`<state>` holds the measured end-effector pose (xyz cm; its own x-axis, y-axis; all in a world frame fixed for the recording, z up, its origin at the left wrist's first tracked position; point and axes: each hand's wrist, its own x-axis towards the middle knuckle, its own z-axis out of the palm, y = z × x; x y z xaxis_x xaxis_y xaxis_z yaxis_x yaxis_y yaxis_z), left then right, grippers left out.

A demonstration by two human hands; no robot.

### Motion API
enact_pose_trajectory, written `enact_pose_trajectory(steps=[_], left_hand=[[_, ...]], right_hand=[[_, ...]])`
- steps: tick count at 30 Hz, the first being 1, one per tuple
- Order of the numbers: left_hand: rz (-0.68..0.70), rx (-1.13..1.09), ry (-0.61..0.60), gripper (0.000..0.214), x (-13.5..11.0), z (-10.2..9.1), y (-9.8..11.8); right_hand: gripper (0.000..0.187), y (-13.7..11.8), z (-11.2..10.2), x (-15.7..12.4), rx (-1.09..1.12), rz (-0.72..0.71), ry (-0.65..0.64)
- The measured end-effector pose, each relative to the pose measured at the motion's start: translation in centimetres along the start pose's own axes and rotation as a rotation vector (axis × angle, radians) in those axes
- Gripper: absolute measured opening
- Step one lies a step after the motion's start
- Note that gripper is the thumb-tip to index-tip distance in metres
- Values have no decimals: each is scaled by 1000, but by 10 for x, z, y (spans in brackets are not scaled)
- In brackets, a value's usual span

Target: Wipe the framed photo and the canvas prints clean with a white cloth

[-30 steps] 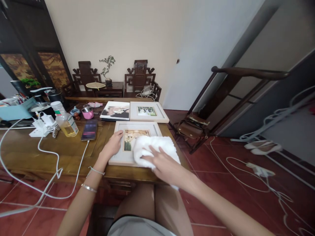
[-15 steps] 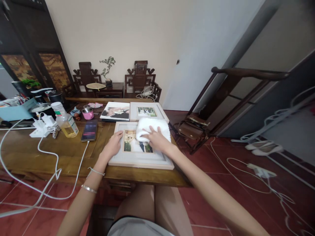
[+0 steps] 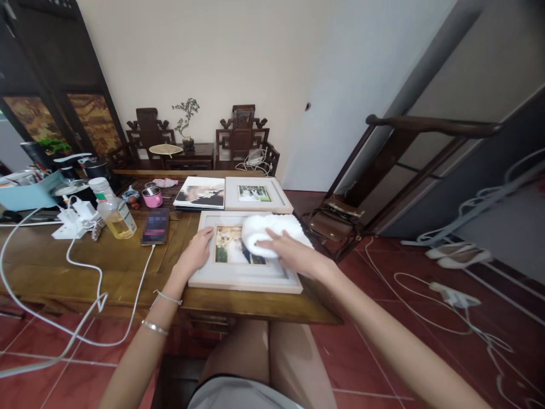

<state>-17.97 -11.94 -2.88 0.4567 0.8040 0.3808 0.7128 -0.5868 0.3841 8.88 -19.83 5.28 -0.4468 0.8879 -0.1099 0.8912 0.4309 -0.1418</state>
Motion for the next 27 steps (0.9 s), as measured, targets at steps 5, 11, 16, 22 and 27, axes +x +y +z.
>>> enact_pose_trajectory(steps=[5,11,16,22,27], left_hand=[[-4,-2,-9,58,0,-3,2],[-2,-16,-12,55,1,-3,3],[-9,-42,37,57,1,2,0],[45,-108,22,48,2,-3,1],[-16,-133,50,50,4,-4,1]], right_hand=[[68,27,4,58,-204,118,193],[69,9,15,81,-243,36,206],[76,-32,21,63,-217,-61,123],[66,-83,24,37,-126,-97,82],[65,-107,22,19,-111,-89,42]])
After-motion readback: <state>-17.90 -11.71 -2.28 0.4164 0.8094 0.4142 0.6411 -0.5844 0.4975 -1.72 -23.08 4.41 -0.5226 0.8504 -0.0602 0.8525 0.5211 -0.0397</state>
